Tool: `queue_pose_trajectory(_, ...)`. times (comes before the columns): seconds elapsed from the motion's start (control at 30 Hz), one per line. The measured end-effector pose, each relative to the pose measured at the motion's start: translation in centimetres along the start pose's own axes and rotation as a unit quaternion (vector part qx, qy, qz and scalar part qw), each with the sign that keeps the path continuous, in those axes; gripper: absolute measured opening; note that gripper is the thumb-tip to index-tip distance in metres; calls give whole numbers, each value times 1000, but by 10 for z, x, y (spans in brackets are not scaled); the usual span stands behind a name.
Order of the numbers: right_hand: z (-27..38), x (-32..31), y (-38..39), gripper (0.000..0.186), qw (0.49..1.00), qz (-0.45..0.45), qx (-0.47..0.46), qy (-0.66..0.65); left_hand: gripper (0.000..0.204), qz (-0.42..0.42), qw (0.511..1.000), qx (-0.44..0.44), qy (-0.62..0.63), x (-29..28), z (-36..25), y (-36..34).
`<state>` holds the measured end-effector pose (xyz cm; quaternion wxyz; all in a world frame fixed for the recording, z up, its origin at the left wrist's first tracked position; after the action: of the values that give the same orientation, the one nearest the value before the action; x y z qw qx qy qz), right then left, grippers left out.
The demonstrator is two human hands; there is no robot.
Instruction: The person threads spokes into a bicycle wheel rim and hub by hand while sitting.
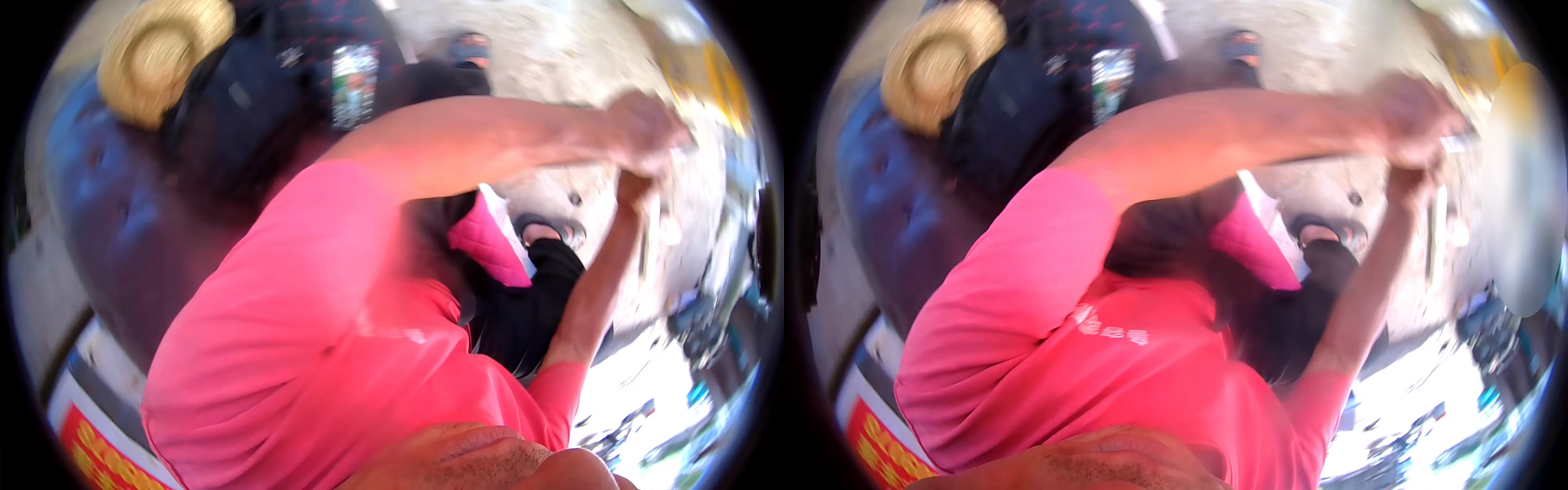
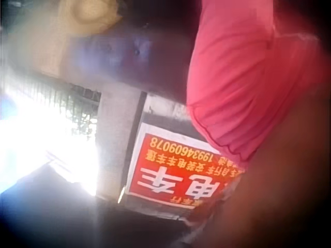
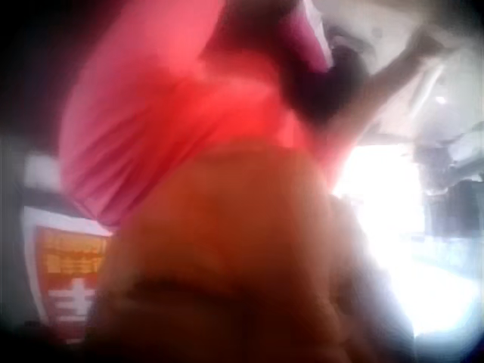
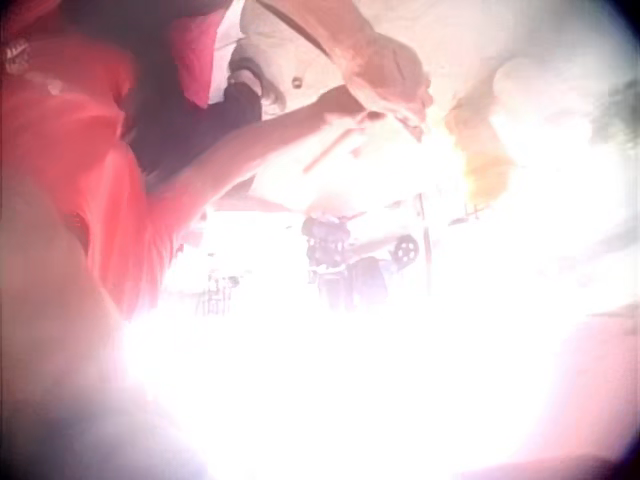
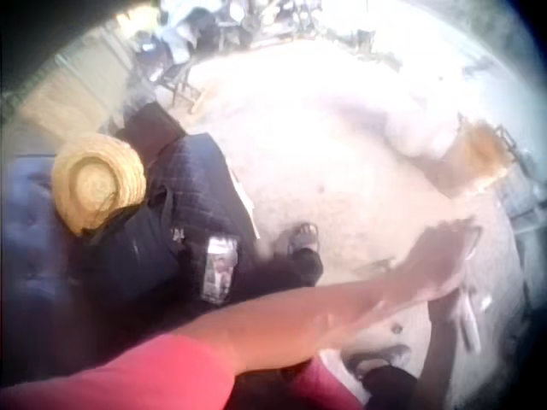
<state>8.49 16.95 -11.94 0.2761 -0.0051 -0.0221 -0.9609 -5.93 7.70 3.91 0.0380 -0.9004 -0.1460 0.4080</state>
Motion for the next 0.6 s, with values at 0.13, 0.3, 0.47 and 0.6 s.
queue_pose_trajectory(0.13,12,17,1,39,984,36,-79,-159,29,43,998,33,-8,-10,-10,-9)
queue_pose_trajectory(0.3,47,66,10,18,971,34,-93,-218,21,-43,992,94,77,-7,1,-19)
queue_pose_trajectory(0.47,56,74,13,20,964,75,-88,-239,24,70,975,-67,200,4,17,-11)
queue_pose_trajectory(0.6,67,75,8,27,972,88,-92,-195,26,60,963,-97,244,-1,23,-8)
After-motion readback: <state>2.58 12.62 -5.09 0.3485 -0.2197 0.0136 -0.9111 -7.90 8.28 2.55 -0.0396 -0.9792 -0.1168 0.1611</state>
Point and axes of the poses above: each hand's wrist, its own y-axis away from the middle knuckle, its own x-axis out of the palm, z = x × y, the point moved 9 cm from there along -y, towards the middle knuckle, and after that the axes turned 6 degrees about -y, right-handed, at the moved point
